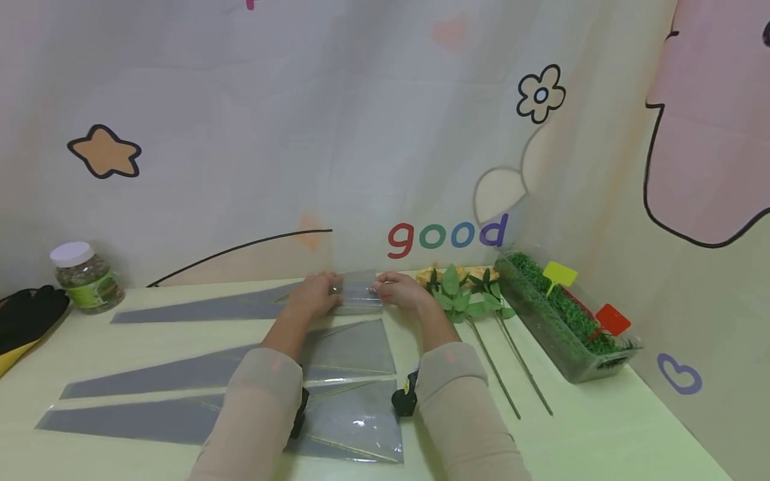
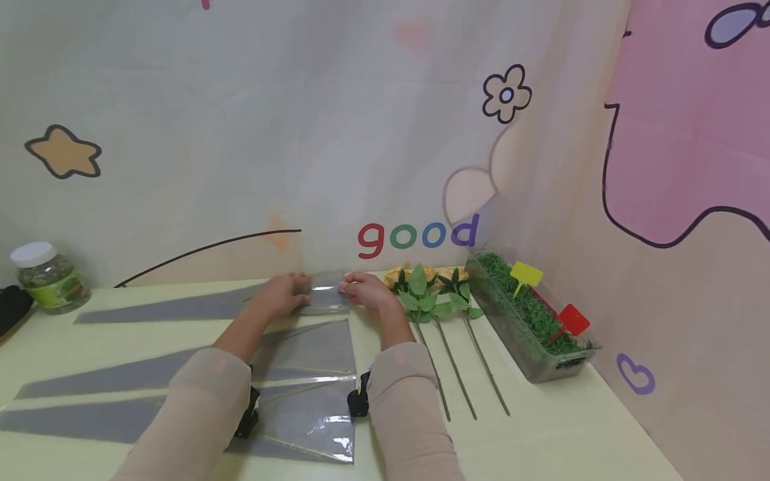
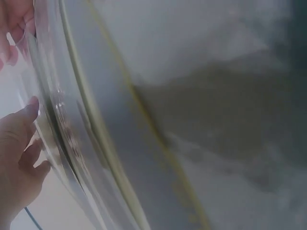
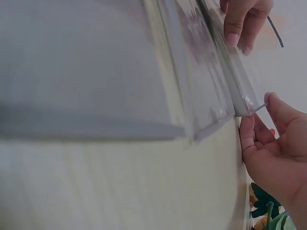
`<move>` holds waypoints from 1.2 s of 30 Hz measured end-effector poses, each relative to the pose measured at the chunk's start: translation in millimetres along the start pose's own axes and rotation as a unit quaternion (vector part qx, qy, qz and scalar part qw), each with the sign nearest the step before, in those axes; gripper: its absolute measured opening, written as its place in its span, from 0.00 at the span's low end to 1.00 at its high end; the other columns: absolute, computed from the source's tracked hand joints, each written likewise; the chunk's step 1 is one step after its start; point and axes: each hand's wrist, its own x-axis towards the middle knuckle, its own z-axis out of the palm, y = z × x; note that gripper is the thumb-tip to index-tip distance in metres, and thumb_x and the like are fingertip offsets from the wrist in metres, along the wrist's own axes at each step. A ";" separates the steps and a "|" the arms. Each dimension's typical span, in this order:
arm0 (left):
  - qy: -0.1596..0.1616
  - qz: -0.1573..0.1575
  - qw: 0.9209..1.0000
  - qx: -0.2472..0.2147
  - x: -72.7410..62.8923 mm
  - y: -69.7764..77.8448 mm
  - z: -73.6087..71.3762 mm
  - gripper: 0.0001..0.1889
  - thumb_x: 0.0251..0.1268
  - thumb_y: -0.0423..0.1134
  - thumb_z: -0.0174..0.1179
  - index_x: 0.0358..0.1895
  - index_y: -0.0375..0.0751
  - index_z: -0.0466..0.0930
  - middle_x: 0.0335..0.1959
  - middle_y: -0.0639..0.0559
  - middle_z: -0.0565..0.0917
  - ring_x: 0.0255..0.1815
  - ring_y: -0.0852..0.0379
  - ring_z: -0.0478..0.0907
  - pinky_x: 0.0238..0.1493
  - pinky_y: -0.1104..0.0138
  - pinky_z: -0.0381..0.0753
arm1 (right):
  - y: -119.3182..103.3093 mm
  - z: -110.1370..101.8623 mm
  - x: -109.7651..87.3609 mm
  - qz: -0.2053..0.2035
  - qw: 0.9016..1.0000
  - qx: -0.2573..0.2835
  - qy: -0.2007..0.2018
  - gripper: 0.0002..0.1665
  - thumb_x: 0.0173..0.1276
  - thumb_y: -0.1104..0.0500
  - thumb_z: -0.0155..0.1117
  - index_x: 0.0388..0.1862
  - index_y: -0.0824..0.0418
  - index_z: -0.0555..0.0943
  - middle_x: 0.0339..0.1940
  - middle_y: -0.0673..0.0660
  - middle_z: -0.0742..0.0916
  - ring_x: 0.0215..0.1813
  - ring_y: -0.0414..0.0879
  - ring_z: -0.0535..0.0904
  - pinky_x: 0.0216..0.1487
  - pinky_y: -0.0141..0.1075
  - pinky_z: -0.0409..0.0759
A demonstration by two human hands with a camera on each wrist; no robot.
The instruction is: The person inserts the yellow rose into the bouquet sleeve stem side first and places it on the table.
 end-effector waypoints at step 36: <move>0.038 0.023 0.999 -0.015 -4.0 -5.3 -6.9 0.18 0.68 0.40 0.53 0.59 0.41 0.75 0.58 0.45 0.75 0.60 0.41 0.68 0.56 0.52 0.69 | -52.3 -55.2 -102.9 0.016 0.857 -0.513 0.049 0.26 0.64 0.59 0.61 0.05 0.57 0.68 0.07 0.50 0.72 0.14 0.41 0.70 0.18 0.31 0.65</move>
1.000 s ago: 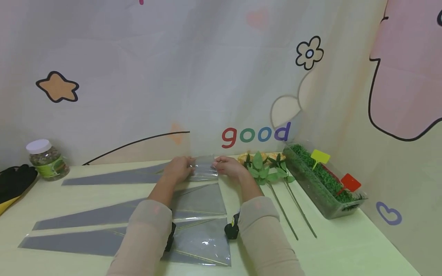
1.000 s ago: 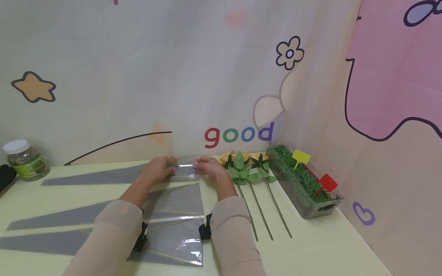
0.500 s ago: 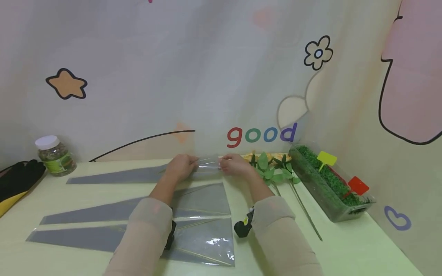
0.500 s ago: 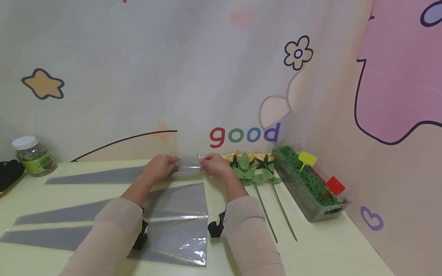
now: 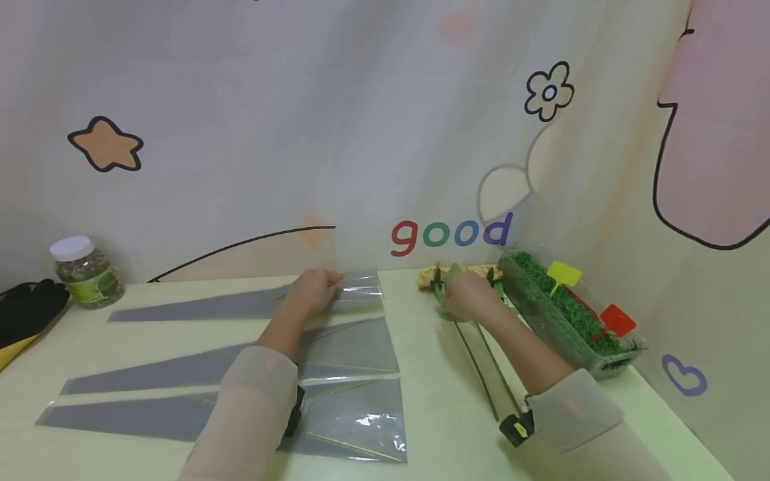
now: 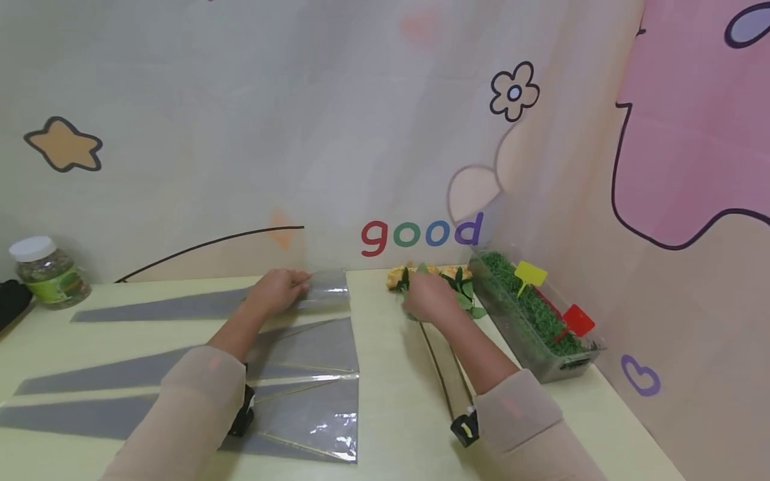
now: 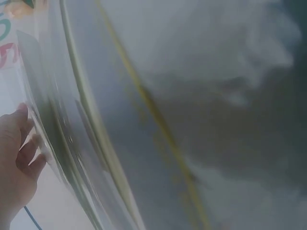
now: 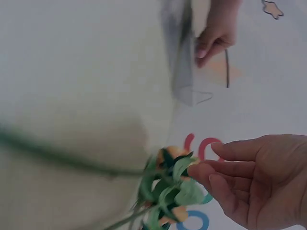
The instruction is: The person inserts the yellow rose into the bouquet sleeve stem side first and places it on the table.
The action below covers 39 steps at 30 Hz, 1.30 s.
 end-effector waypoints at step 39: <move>-0.006 -0.008 1.000 0.003 -6.3 1.9 -11.1 0.18 0.68 0.41 0.53 0.59 0.42 0.75 0.57 0.44 0.75 0.60 0.43 0.69 0.57 0.53 0.68 | 45.0 32.7 13.8 -0.009 0.997 0.076 0.004 0.25 0.63 0.61 0.59 0.05 0.61 0.76 0.05 0.51 0.75 0.12 0.43 0.72 0.19 0.32 0.69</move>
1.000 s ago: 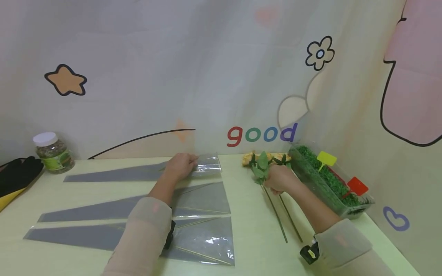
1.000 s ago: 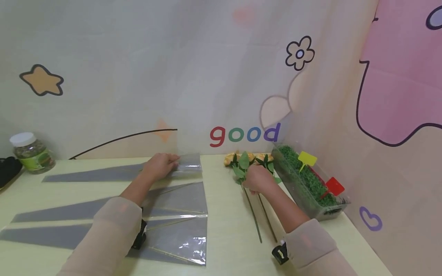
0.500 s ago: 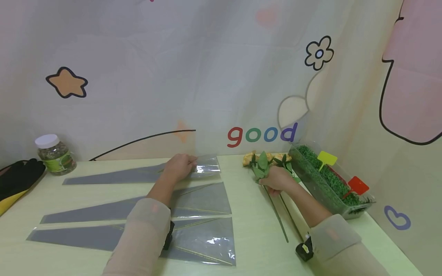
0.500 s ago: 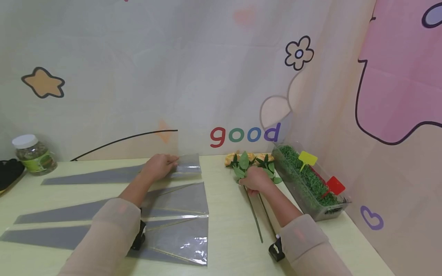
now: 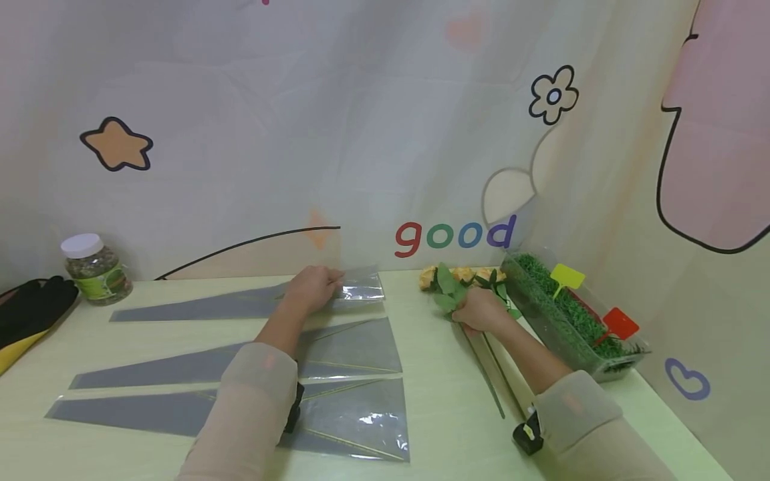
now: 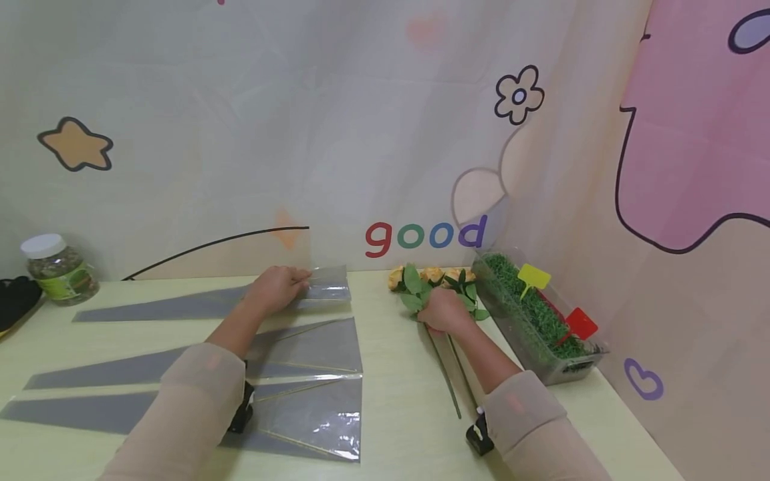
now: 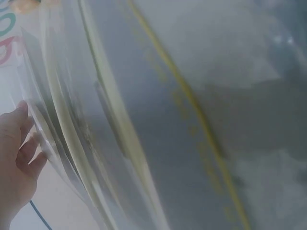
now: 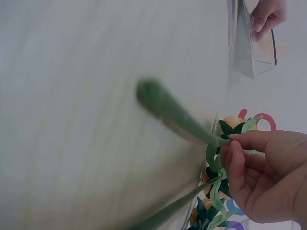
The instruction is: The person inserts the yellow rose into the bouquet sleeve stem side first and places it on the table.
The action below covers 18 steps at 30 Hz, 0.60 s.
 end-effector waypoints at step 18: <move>0.010 0.010 1.000 -0.003 -1.4 2.4 -2.1 0.18 0.69 0.42 0.53 0.58 0.42 0.75 0.56 0.45 0.76 0.59 0.43 0.70 0.56 0.53 0.70 | -15.9 -30.8 1.1 0.030 0.965 0.185 0.184 0.18 0.68 0.55 0.54 0.28 0.67 0.83 0.16 0.53 0.82 0.23 0.48 0.77 0.23 0.33 0.69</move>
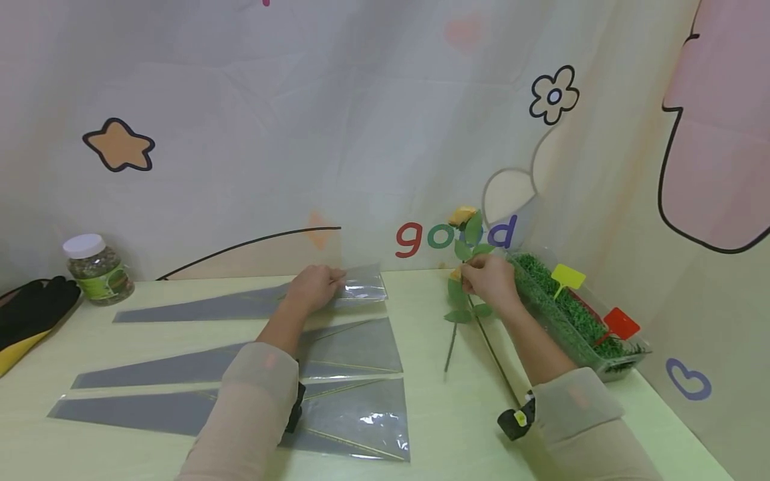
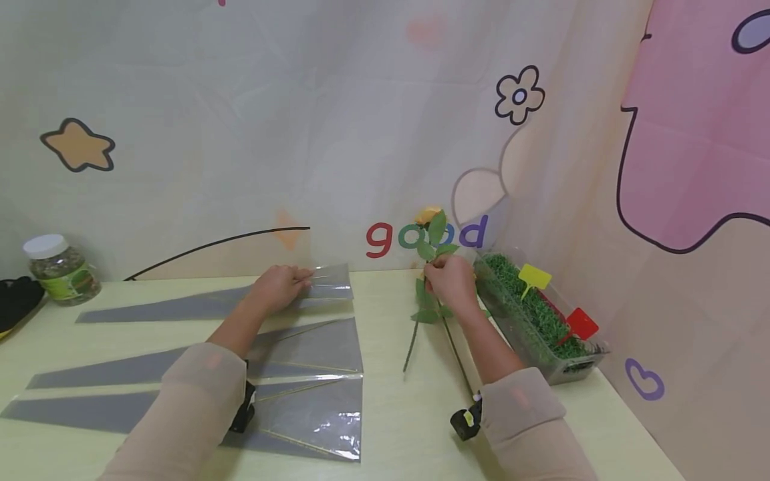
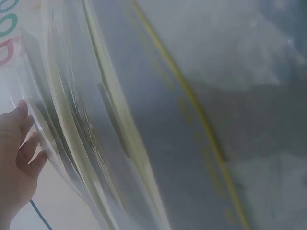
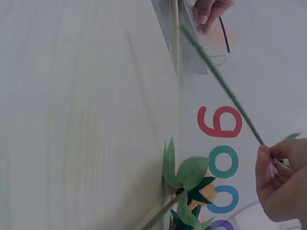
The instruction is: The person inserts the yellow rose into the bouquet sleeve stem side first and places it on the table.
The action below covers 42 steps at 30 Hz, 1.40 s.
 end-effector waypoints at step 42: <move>0.008 -0.002 1.000 -0.003 1.1 1.1 -0.8 0.18 0.68 0.42 0.54 0.58 0.43 0.76 0.55 0.44 0.77 0.59 0.42 0.70 0.55 0.53 0.70 | -7.1 37.4 21.6 0.134 0.814 0.483 0.294 0.19 0.65 0.66 0.58 0.56 0.65 0.70 0.19 0.54 0.79 0.20 0.39 0.80 0.32 0.30 0.80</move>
